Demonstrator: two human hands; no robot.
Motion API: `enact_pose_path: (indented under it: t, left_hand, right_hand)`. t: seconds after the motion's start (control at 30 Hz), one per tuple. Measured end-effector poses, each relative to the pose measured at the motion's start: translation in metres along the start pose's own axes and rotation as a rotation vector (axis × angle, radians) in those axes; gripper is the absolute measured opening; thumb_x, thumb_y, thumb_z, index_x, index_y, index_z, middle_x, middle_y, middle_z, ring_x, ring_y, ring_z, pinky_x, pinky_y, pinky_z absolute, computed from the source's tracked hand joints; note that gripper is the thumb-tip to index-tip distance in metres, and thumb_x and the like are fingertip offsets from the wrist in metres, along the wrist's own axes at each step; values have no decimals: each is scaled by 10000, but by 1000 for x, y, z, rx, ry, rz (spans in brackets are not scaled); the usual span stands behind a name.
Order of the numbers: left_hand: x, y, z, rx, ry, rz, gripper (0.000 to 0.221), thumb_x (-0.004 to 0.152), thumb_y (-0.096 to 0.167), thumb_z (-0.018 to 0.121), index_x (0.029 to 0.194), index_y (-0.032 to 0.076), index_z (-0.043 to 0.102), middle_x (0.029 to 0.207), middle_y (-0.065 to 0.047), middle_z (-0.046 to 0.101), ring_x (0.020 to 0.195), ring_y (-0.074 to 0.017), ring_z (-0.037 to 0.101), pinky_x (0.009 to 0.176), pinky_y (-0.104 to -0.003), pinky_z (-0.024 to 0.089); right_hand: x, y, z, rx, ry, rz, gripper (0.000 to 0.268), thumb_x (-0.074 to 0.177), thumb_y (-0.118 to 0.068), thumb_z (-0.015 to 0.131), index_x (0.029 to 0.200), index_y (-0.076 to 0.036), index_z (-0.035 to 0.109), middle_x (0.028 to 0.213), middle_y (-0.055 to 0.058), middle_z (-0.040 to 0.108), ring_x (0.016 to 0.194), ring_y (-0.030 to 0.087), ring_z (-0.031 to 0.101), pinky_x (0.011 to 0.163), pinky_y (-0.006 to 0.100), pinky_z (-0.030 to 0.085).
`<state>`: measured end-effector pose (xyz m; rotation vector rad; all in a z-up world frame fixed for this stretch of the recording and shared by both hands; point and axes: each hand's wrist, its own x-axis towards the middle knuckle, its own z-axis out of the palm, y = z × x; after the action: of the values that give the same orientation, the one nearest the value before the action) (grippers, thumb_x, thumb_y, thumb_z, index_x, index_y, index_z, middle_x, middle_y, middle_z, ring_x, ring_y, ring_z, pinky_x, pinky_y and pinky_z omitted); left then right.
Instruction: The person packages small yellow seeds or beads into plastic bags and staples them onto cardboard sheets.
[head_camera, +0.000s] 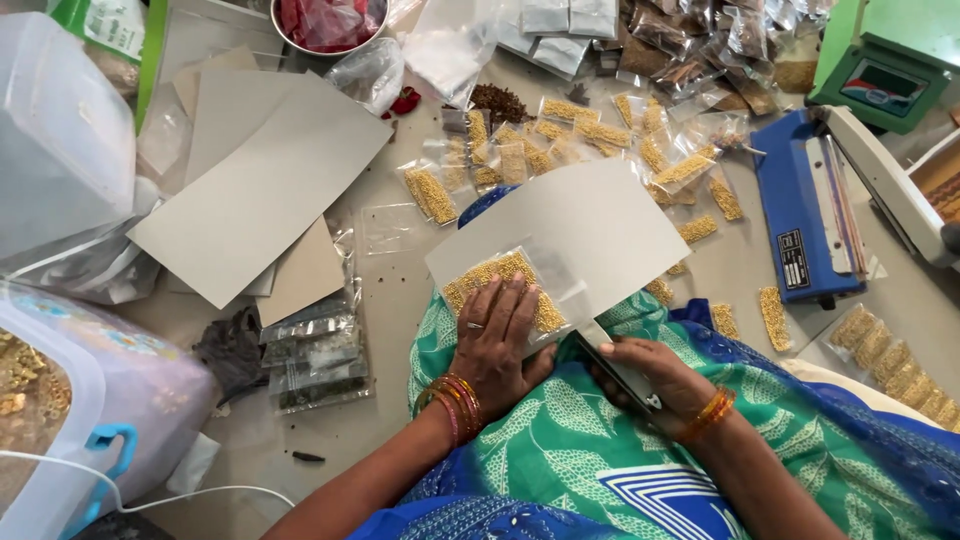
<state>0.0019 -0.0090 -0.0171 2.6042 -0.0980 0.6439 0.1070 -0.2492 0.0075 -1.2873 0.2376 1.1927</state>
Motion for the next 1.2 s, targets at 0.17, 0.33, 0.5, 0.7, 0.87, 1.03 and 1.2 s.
enact_pose_path:
  t: [0.17, 0.33, 0.5, 0.7, 0.87, 1.03, 1.2]
  left_hand:
    - [0, 1, 3, 13, 5, -17, 768, 907, 426, 689, 1514, 31, 435, 1564, -214, 420, 1485, -399, 333, 1233, -549, 233]
    - [0, 1, 3, 35, -1, -10, 766, 916, 434, 685, 1510, 21, 433, 1553, -230, 420, 1481, -409, 331, 1233, -551, 236]
    - [0, 1, 4, 5, -17, -9, 777, 915, 443, 679, 1509, 6, 433, 1549, -249, 418, 1480, -421, 325, 1236, -557, 232]
    - [0, 0, 3, -17, -14, 3, 770, 925, 426, 682, 1510, -9, 434, 1555, -258, 423, 1490, -418, 338, 1253, -544, 240]
    - [8, 9, -14, 21, 27, 106, 740, 914, 444, 706, 1497, 43, 489, 1546, -195, 472, 1480, -379, 363, 1253, -516, 239]
    - [6, 6, -2, -31, -30, 269, 721, 908, 447, 743, 1475, 46, 551, 1525, -158, 541, 1475, -346, 431, 1272, -493, 281]
    - [6, 4, 5, -140, -78, 248, 669, 906, 408, 759, 1411, 6, 584, 1450, -196, 582, 1438, -373, 476, 1246, -507, 325]
  right_hand:
    - [-4, -7, 13, -3, 41, 6, 432, 839, -334, 773, 1050, 1, 599, 803, 72, 658, 589, 111, 632, 487, 223, 522]
    - [0, -9, 18, 27, 87, -4, 439, 807, -316, 777, 1060, -17, 581, 845, 68, 666, 676, 120, 681, 548, 235, 568]
    - [16, -15, 26, 32, 138, -67, 449, 815, -353, 785, 993, 19, 609, 780, 123, 702, 591, 152, 682, 514, 253, 563]
    - [23, -19, 42, -5, 197, -158, 414, 824, -302, 808, 955, 62, 661, 709, 102, 708, 545, 165, 673, 510, 247, 559]
    - [11, 1, 31, -14, 254, -193, 410, 822, -289, 795, 940, 84, 671, 709, 109, 714, 541, 170, 671, 505, 250, 560]
    - [2, 15, 28, 86, 298, -225, 354, 822, -263, 784, 989, 33, 682, 741, 72, 701, 558, 136, 658, 508, 239, 555]
    - [13, 22, 18, 296, 187, -180, 325, 870, -256, 770, 1022, 7, 652, 757, 75, 701, 575, 140, 674, 534, 241, 570]
